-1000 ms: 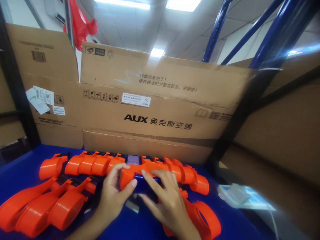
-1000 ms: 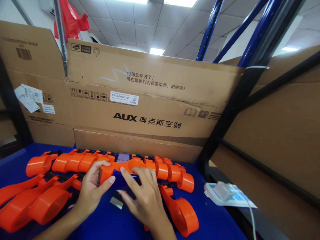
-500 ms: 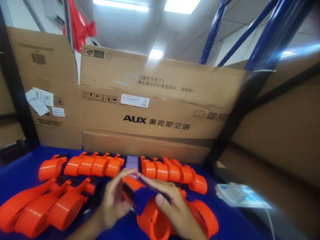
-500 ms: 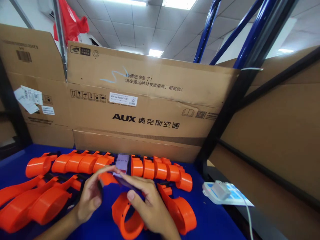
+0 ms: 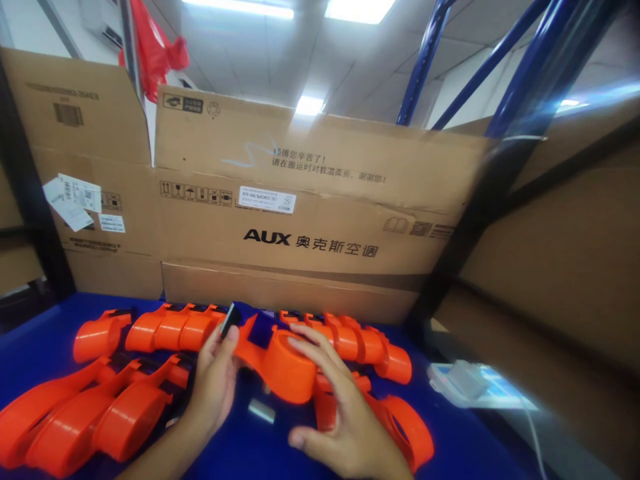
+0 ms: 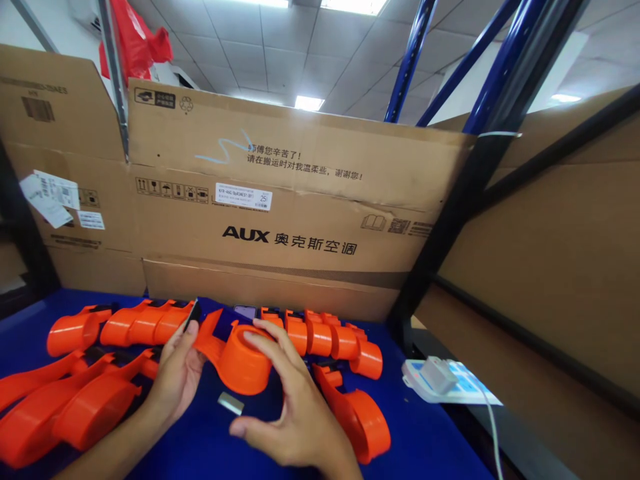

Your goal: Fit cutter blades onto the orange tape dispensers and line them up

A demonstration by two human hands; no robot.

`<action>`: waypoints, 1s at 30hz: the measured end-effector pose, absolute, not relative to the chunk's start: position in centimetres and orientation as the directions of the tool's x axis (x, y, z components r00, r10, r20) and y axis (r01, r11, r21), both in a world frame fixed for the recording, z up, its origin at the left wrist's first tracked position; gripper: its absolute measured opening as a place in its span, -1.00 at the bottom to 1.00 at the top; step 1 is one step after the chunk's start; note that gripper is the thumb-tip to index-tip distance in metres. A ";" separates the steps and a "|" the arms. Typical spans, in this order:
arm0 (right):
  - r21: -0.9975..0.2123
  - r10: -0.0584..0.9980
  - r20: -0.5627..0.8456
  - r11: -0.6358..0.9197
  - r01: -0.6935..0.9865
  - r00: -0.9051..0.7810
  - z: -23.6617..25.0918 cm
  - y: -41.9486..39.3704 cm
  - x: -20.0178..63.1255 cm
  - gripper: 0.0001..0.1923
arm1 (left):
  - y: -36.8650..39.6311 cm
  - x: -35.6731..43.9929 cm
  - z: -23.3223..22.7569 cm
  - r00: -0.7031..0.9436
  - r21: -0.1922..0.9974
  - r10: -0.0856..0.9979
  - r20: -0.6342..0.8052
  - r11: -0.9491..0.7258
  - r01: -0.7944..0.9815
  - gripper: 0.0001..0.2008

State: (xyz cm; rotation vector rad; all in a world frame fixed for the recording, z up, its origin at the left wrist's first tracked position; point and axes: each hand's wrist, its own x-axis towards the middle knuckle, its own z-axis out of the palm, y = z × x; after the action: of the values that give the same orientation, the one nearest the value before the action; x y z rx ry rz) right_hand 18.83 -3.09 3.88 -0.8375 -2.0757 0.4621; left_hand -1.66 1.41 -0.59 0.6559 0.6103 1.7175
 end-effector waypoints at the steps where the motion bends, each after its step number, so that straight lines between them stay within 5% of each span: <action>1: -0.538 0.695 0.590 0.718 0.442 -0.410 3.8 -3.0 18.6 -0.24 | 1.5 -1.7 -0.4 -0.191 0.703 0.976 0.107 -0.210 -0.680 -0.68; 7: -0.522 0.628 0.761 0.741 0.422 -0.163 2.7 -1.5 18.8 -0.52 | 1.8 -2.0 -1.3 -0.005 0.826 0.987 0.159 -0.135 -0.547 -0.59; 12: -0.672 0.666 0.731 0.664 0.328 0.152 3.9 -1.1 21.4 -0.59 | 2.1 -2.5 -1.8 0.085 0.892 0.969 0.230 -0.175 -0.417 -0.62; 15: -0.703 0.611 0.708 0.567 0.429 0.354 5.3 -2.8 23.8 -0.57 | 2.0 -2.6 -1.9 0.133 0.926 0.961 0.241 -0.187 -0.329 -0.68; 21: -0.659 0.483 0.663 0.013 0.752 0.572 6.7 -9.1 29.8 -0.46 | 1.7 -2.4 -2.2 0.174 0.960 0.958 0.230 -0.193 -0.203 -0.71; 26: -0.536 0.549 0.439 -0.476 0.698 0.712 6.2 -12.1 32.5 -0.32 | 1.9 -2.2 -2.6 0.159 0.968 0.963 0.216 -0.189 -0.168 -0.72; 30: -0.449 0.608 0.317 -0.580 0.680 0.728 4.6 -12.3 33.6 -0.31 | 2.1 -2.4 -2.8 0.140 0.966 0.964 0.226 -0.203 -0.160 -0.72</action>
State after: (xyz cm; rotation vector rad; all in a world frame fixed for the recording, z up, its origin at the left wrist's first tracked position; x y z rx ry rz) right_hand 33.62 -12.28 4.63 -2.3773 -0.9739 -0.1728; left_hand -2.35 2.06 -2.80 1.3248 0.8752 1.3103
